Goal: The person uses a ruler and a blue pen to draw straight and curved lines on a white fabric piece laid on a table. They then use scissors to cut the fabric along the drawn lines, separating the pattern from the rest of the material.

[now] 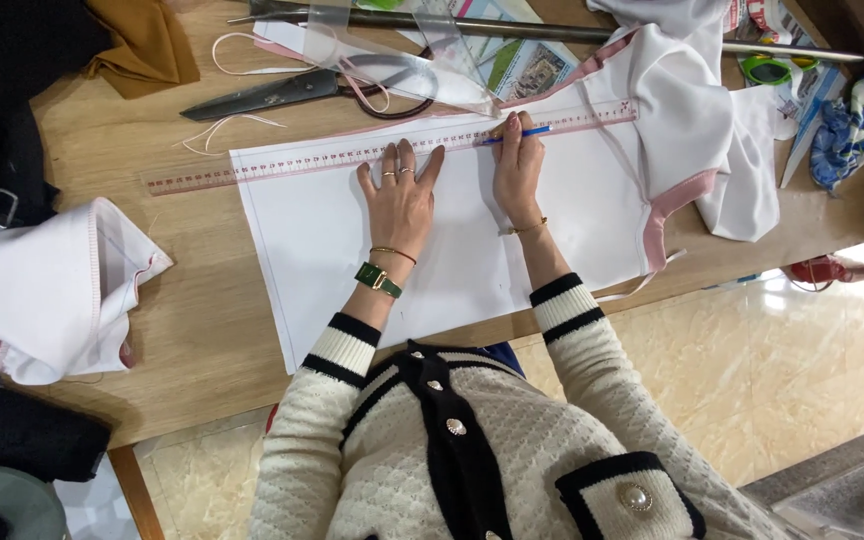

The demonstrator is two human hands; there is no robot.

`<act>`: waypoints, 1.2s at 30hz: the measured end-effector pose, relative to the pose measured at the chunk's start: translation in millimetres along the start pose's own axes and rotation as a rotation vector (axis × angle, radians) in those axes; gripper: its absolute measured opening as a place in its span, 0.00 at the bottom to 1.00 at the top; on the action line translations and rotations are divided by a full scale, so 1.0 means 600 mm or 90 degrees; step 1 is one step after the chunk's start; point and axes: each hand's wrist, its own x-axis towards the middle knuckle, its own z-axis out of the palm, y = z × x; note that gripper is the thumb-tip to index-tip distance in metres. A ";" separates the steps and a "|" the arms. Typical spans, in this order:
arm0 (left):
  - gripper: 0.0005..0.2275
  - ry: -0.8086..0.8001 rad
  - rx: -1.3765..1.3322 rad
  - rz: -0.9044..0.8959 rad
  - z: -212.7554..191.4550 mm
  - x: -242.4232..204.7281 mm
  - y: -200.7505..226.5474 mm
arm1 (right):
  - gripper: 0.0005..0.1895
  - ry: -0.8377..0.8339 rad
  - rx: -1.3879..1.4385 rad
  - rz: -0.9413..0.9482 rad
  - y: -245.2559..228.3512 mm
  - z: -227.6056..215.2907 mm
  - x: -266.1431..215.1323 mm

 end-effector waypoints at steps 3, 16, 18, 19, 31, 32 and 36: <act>0.25 -0.002 -0.002 -0.004 0.001 -0.002 0.004 | 0.22 -0.003 -0.013 0.002 0.003 0.001 -0.003; 0.24 0.018 0.000 -0.018 0.012 -0.001 0.008 | 0.24 -0.030 -0.018 0.010 0.005 -0.001 -0.006; 0.24 0.033 0.003 -0.033 0.012 -0.003 0.014 | 0.22 -0.030 -0.026 0.026 -0.008 -0.003 -0.008; 0.24 0.034 0.004 -0.041 0.011 -0.006 0.018 | 0.22 -0.037 -0.023 0.024 -0.017 -0.009 -0.009; 0.22 0.086 -0.040 -0.101 0.022 -0.011 0.031 | 0.23 -0.025 0.260 0.165 0.021 -0.131 -0.064; 0.22 0.069 -0.035 -0.102 0.021 -0.009 0.034 | 0.24 -0.044 0.223 0.144 0.021 -0.149 -0.073; 0.21 0.037 -0.029 -0.111 0.021 -0.004 0.041 | 0.25 -0.066 0.193 0.089 0.029 -0.197 -0.092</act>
